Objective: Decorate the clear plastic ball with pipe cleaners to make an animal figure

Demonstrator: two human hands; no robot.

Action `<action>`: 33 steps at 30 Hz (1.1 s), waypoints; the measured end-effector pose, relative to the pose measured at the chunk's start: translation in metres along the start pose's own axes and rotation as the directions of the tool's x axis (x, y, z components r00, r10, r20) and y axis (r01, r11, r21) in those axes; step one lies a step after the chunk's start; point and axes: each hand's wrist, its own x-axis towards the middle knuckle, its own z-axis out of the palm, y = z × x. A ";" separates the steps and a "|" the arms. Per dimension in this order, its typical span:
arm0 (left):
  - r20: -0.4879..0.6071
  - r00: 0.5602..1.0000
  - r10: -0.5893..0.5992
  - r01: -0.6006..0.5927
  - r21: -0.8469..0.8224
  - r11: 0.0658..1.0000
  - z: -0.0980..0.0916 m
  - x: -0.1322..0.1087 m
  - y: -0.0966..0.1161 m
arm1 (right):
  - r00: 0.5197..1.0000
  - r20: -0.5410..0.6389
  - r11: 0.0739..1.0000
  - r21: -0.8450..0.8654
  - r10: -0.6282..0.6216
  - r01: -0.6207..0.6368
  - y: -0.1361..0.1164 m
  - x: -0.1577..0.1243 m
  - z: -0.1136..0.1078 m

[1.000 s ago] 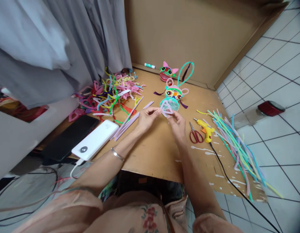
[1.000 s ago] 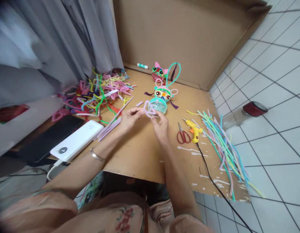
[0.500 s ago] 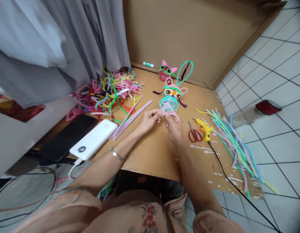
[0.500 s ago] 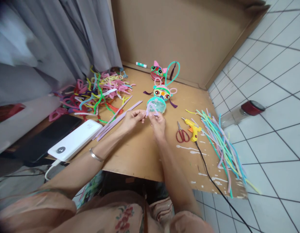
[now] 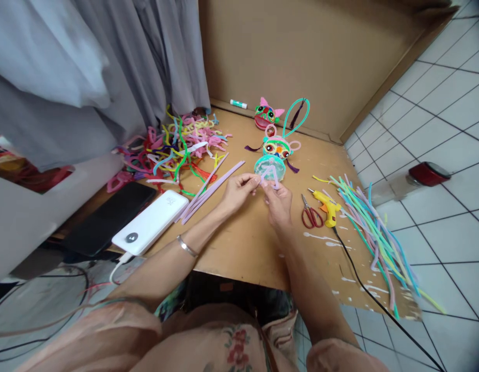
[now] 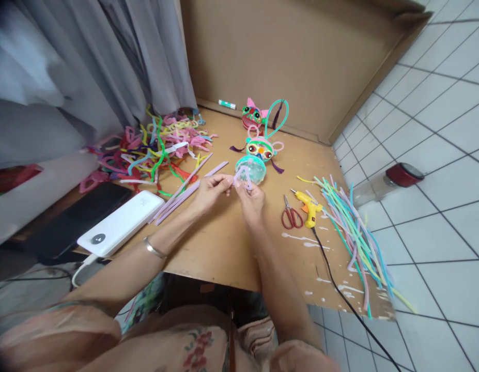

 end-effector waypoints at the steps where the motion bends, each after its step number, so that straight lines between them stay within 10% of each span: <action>1: 0.010 1.000 -0.005 0.006 -0.018 1.000 0.000 0.000 0.000 | 1.000 0.002 1.000 -0.005 0.000 0.000 0.000 0.000 0.000; 20: -0.214 0.976 0.033 -0.022 0.057 0.998 -0.007 0.006 -0.003 | 0.993 0.115 0.994 -0.102 -0.034 0.046 0.004 -0.005 0.004; 33: -0.081 0.996 -0.047 0.042 -0.062 0.997 -0.002 0.003 -0.001 | 0.996 0.038 0.990 -0.111 -0.080 0.083 0.000 -0.003 0.001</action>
